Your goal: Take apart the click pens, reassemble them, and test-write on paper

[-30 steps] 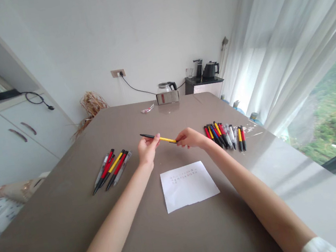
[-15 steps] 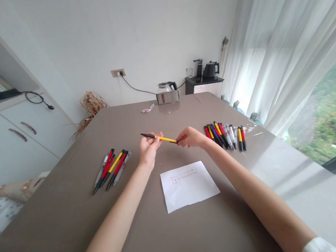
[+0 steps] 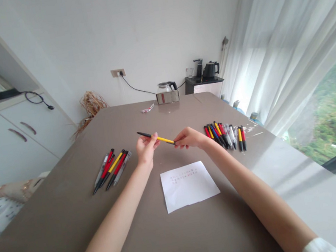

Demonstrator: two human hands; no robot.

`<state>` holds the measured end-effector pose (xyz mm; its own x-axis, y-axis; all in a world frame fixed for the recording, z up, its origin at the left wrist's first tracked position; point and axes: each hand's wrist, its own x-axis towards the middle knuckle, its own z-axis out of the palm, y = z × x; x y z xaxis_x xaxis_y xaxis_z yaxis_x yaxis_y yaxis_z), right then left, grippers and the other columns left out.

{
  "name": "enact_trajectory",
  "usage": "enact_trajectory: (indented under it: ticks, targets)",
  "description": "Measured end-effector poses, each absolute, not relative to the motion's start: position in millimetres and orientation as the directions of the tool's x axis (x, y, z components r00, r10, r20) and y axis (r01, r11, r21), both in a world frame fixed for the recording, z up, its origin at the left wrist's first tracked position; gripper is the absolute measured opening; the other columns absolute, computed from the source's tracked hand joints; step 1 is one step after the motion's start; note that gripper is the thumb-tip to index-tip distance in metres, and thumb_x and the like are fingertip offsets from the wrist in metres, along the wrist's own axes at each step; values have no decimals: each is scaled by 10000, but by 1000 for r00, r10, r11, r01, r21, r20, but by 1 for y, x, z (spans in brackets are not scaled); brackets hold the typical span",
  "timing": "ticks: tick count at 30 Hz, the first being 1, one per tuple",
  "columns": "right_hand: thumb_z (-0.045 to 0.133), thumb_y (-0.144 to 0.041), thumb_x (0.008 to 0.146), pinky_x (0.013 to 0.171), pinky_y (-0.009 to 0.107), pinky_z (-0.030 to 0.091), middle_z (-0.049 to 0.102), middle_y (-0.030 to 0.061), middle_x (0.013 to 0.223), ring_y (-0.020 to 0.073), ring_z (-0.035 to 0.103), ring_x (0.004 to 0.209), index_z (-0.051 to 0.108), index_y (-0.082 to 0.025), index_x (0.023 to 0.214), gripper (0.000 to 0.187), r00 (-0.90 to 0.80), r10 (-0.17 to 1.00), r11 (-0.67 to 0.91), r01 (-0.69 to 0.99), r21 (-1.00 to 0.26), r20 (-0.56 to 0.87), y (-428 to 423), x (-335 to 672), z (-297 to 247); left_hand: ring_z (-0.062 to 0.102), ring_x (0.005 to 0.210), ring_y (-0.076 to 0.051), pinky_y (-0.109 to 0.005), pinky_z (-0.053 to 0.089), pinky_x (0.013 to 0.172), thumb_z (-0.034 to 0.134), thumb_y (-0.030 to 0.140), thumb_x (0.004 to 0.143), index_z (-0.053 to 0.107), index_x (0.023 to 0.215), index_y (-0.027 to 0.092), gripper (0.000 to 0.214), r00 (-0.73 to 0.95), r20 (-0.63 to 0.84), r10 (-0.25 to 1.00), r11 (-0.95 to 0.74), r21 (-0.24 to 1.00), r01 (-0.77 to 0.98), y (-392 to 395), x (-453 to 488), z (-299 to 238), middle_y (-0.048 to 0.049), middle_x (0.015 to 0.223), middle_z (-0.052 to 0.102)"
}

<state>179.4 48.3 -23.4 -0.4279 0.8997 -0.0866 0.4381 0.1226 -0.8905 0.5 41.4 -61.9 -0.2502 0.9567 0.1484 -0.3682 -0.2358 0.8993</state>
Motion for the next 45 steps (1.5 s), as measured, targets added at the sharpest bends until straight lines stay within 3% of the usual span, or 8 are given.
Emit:
enact_trajectory:
  ticks: [12,21,31,39,45]
  targets:
    - [554,-94,634,429,143,409,656,63,699,68,519,521,672,-86,790,195,-349,931,47,403,-914,-105,44,178,-18,603,864,-150,-365,420,871,600,121,674,459,881,150,253,-117,141,983,-179,874,-451,37,2,-57,-77,902,636]
    - [587,-130,656,439,139,405,662,72,713,52,497,498,670,-81,796,170,-328,931,-52,313,-948,-159,43,182,-15,583,923,-153,-359,399,902,568,110,697,436,833,163,197,-63,197,978,-202,850,-486,36,2,-58,-70,954,615]
    - [635,-169,643,430,130,400,667,81,726,47,497,487,671,-87,801,182,-383,903,-110,232,-966,-195,52,192,-26,574,944,-158,-366,391,902,588,121,679,436,830,171,220,-7,247,969,-218,842,-493,31,4,-53,-61,941,616]
    - [633,-137,637,440,127,420,666,82,717,37,480,457,661,-73,770,150,-485,850,-199,66,-978,-206,56,200,-30,576,934,-157,-359,395,892,600,137,668,435,833,184,237,22,292,956,-247,844,-477,27,5,-47,-50,936,616]
    - [593,-102,678,447,121,427,664,83,752,31,474,455,646,-72,793,130,-487,833,-270,61,-961,-265,56,200,-28,573,937,-154,-356,395,887,592,156,675,425,831,188,231,43,301,953,-251,860,-444,25,6,-44,-51,943,616]
